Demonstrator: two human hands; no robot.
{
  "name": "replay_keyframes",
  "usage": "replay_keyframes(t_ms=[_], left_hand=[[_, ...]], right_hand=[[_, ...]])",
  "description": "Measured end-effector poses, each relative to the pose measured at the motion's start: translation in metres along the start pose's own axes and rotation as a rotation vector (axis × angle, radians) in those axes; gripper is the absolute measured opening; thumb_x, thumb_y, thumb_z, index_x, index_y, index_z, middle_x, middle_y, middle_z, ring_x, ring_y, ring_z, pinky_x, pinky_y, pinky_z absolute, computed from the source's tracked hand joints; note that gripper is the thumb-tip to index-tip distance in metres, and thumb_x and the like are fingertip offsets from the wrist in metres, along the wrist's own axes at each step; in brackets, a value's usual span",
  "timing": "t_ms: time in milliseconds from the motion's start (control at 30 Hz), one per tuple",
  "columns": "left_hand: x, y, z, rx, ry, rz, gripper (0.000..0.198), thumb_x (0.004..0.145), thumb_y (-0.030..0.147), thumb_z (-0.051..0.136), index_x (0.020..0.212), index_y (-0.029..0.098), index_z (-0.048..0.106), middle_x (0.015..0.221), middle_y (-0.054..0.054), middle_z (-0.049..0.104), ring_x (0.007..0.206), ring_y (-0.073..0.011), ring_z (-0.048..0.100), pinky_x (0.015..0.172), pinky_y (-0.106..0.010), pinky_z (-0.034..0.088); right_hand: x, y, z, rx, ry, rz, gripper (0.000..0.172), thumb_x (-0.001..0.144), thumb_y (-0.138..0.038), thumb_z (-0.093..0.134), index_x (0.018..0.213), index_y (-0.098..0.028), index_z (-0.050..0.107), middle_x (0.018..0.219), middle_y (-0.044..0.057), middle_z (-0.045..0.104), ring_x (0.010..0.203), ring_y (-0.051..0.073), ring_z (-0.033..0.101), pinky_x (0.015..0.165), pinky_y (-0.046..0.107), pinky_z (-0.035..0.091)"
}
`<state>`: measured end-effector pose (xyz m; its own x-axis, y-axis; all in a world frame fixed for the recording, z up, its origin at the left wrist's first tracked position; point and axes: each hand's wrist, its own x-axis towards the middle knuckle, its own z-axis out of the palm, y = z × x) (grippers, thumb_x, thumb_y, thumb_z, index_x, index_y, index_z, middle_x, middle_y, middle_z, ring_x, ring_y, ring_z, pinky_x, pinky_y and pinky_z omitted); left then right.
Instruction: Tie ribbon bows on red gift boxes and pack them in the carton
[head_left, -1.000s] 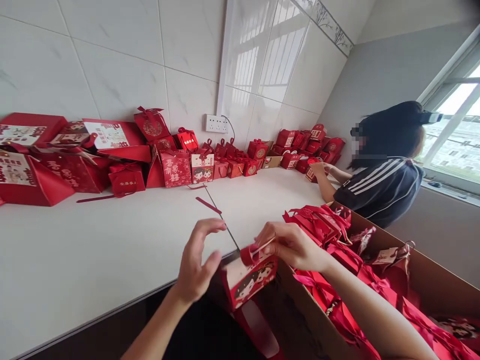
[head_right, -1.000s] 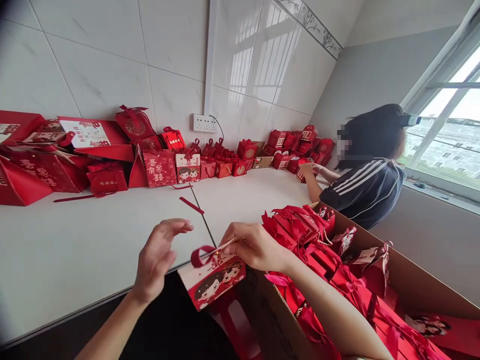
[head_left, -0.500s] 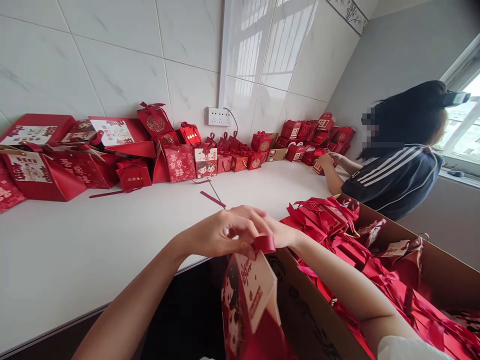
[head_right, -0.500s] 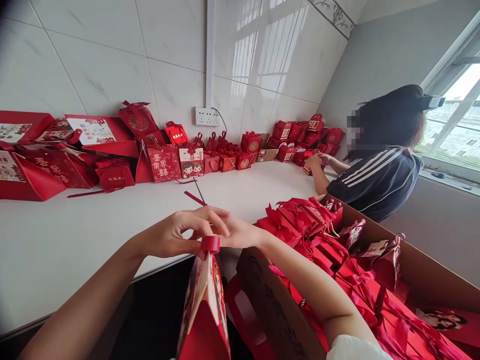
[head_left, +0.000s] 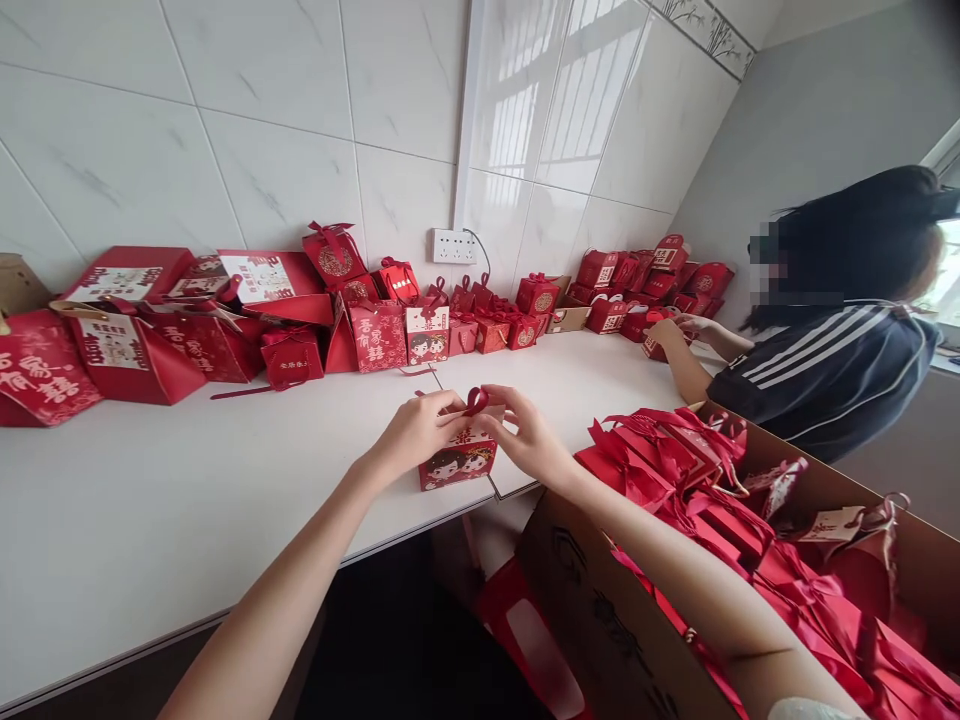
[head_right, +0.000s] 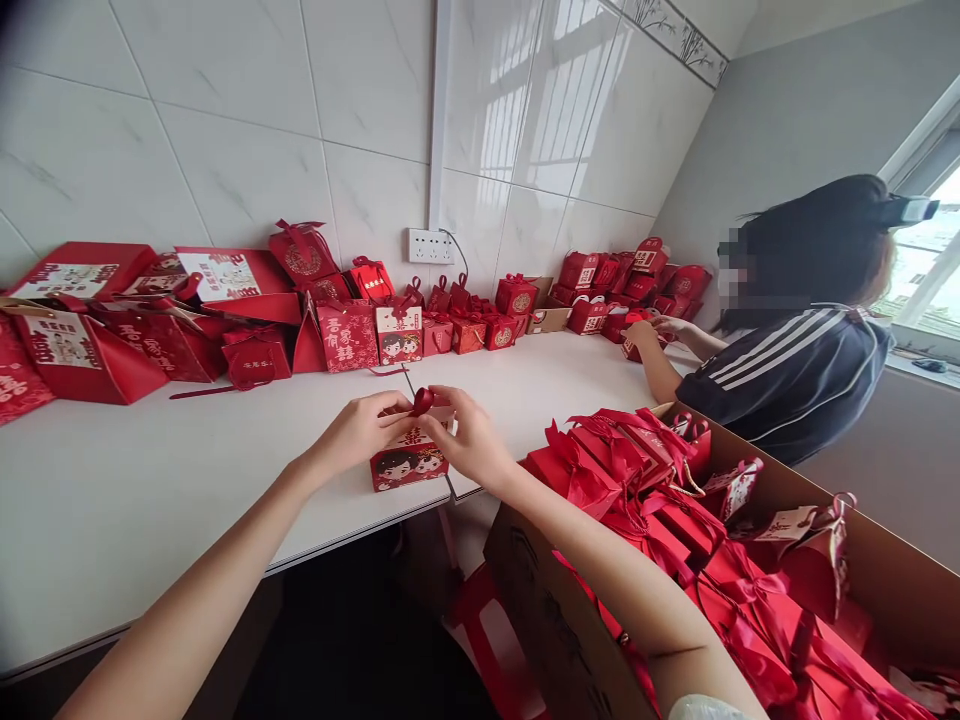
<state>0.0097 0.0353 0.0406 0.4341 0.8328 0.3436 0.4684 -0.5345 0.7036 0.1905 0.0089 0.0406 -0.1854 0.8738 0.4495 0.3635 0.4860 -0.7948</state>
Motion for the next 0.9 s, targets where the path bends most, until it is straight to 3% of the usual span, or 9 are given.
replay_keyframes(t_ms=[100,233,400,700,900], left_hand=[[0.003,-0.002,0.0,-0.185,-0.06,-0.002,0.024,0.078,0.042,0.061,0.084,0.019,0.06,0.086,-0.003,0.068,0.085,-0.0221,0.068,0.073,-0.028,0.054],[0.001,0.001,0.005,-0.336,-0.012,0.041,0.029,0.082,0.044,0.057,0.093,0.018,0.061,0.086,-0.004,0.068,0.082,-0.0196,0.067,0.076,-0.03,0.054],[0.003,0.003,0.012,-0.291,0.137,0.07,0.03,0.084,0.044,0.052,0.078,0.016,0.06,0.076,-0.002,0.065,0.07,-0.0154,0.061,0.065,-0.024,0.051],[0.001,0.006,0.028,-0.233,0.363,0.115,0.027,0.086,0.035,0.051,0.065,0.017,0.052,0.07,-0.001,0.056,0.063,-0.0109,0.056,0.055,-0.019,0.046],[0.003,0.003,0.029,-0.27,0.352,0.066,0.026,0.086,0.038,0.051,0.069,0.017,0.053,0.072,-0.002,0.057,0.065,-0.0118,0.058,0.058,-0.02,0.048]], right_hand=[[0.009,-0.001,0.005,-0.018,0.034,-0.056,0.02,0.084,-0.032,0.053,0.099,-0.02,0.059,0.097,0.006,0.065,0.091,0.018,0.062,0.086,0.039,0.05],[0.016,-0.003,0.007,0.042,0.054,-0.111,0.015,0.084,-0.033,0.054,0.089,-0.02,0.058,0.091,0.004,0.062,0.086,0.016,0.061,0.084,0.036,0.051],[0.003,0.001,0.01,0.069,0.06,-0.034,0.026,0.086,-0.035,0.047,0.107,-0.02,0.052,0.096,0.006,0.061,0.087,0.017,0.059,0.074,0.032,0.051],[-0.01,0.005,0.017,0.041,0.052,0.119,0.019,0.081,-0.037,0.051,0.076,-0.019,0.051,0.07,0.0,0.058,0.062,0.014,0.051,0.058,0.026,0.041],[-0.005,0.008,0.017,0.057,0.066,0.109,0.016,0.079,-0.034,0.051,0.073,-0.019,0.049,0.068,-0.002,0.055,0.061,0.012,0.049,0.056,0.025,0.039]])
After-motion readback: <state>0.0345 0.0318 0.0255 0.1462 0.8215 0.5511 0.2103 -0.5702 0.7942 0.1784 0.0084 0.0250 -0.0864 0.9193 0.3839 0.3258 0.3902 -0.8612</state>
